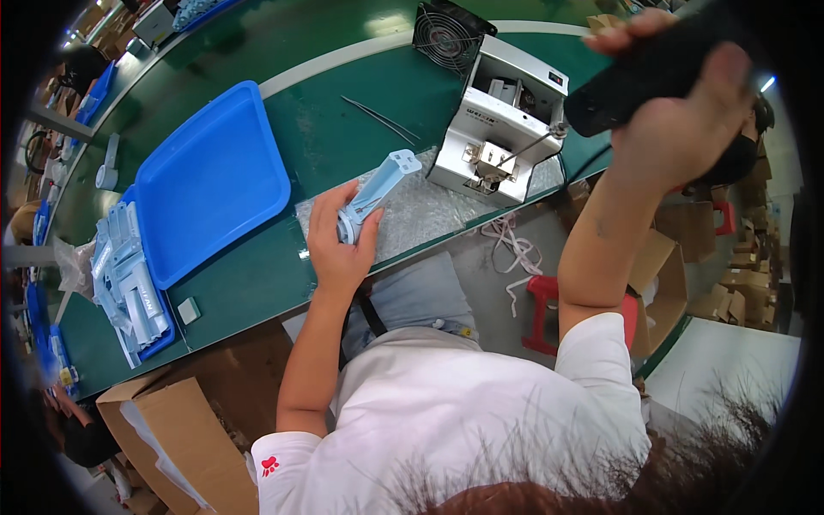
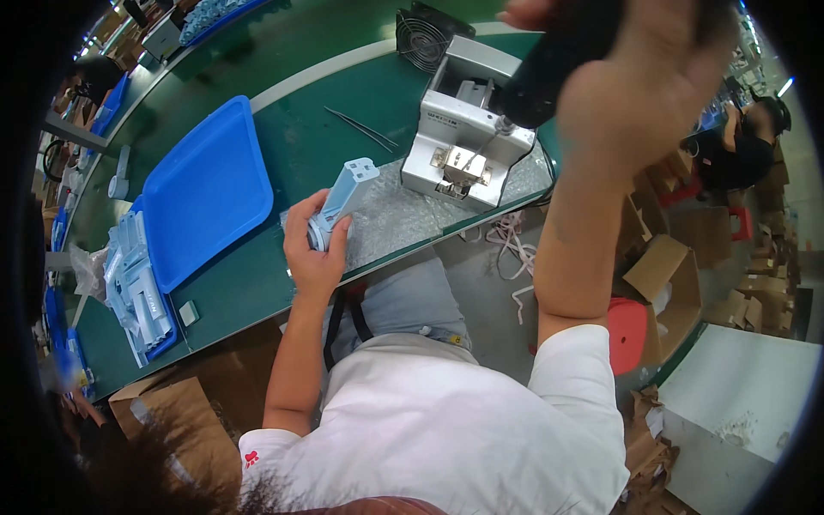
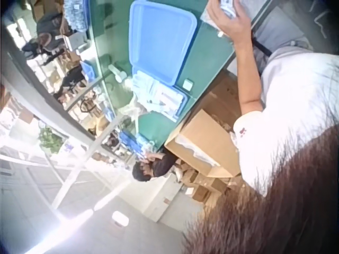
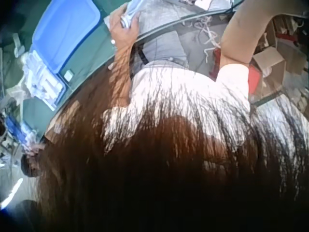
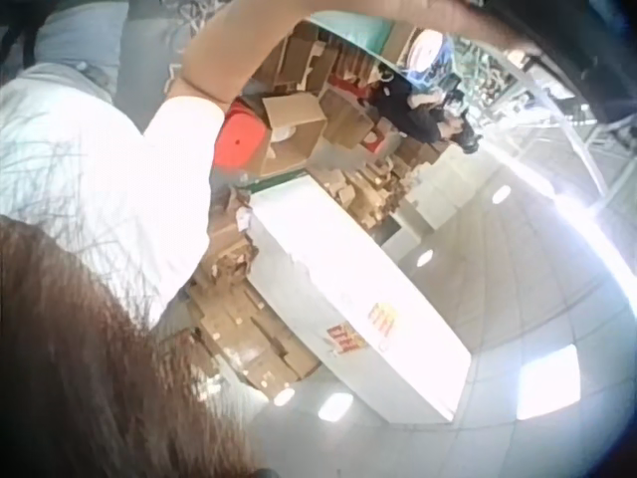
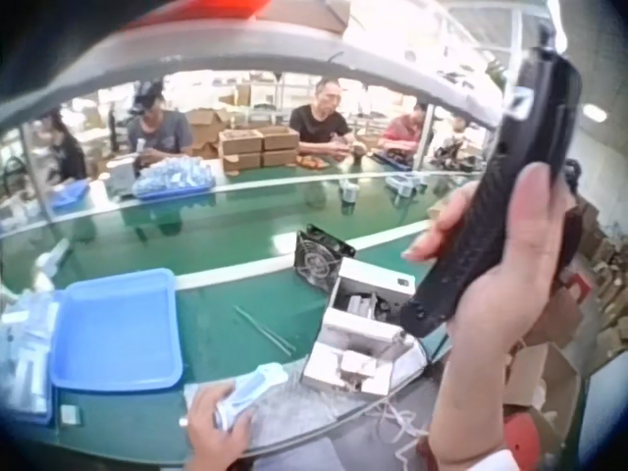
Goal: The person repeatedly picks up light-blue plastic components from a blue tray and uses a handheld power tool to drive screws into them. After each assembly, the person places the finished part onto the green workbench. The process is repeated for multiple identical components throughout the clip.
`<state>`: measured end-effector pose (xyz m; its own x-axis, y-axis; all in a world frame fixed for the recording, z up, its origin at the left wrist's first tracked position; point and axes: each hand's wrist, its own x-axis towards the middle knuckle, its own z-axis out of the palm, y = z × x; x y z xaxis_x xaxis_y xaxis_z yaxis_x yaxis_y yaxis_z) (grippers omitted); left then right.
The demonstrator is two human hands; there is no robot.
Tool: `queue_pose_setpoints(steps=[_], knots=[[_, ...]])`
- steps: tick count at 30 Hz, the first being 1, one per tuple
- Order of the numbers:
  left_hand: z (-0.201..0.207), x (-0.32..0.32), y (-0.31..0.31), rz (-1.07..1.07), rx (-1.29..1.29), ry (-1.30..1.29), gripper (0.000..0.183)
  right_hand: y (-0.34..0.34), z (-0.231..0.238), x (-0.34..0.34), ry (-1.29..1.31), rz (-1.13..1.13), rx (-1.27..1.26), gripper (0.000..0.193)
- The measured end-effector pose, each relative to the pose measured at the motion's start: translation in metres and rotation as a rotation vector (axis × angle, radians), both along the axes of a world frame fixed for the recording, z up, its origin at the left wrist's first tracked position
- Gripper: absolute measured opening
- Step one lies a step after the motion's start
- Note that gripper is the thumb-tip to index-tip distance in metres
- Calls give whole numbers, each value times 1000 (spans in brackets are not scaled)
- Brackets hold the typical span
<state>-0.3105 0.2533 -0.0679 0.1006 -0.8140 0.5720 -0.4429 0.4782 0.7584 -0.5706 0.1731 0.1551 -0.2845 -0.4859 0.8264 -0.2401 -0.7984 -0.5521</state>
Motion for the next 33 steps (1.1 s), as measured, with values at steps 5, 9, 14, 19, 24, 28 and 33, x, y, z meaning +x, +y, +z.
queue_pose_setpoints(steps=[5, 9, 14, 19, 24, 28, 33], knots=[[-4, 2, 0, 0, -40, -83, 37, -13, -3, 42, -334, 351, -142, 42], [-8, 1, -2, -2, -61, -68, 37, 0, 2, 53, -72, -50, -43, 39], [-8, 2, 0, 10, -17, -59, 37, -19, -19, 44, -19, 40, -163, 39], [-9, 2, 0, 1, -17, -55, 38, -6, -23, 47, -48, 61, 12, 44], [-12, 4, 3, 41, -11, -49, 38, -4, -54, 13, -138, 274, 276, 69], [-11, 4, 0, 16, -25, -49, 39, 23, -48, 26, -354, 817, 355, 88], [-11, 9, 0, 9, -23, -40, 39, 13, -42, 51, -306, 885, 106, 87]])
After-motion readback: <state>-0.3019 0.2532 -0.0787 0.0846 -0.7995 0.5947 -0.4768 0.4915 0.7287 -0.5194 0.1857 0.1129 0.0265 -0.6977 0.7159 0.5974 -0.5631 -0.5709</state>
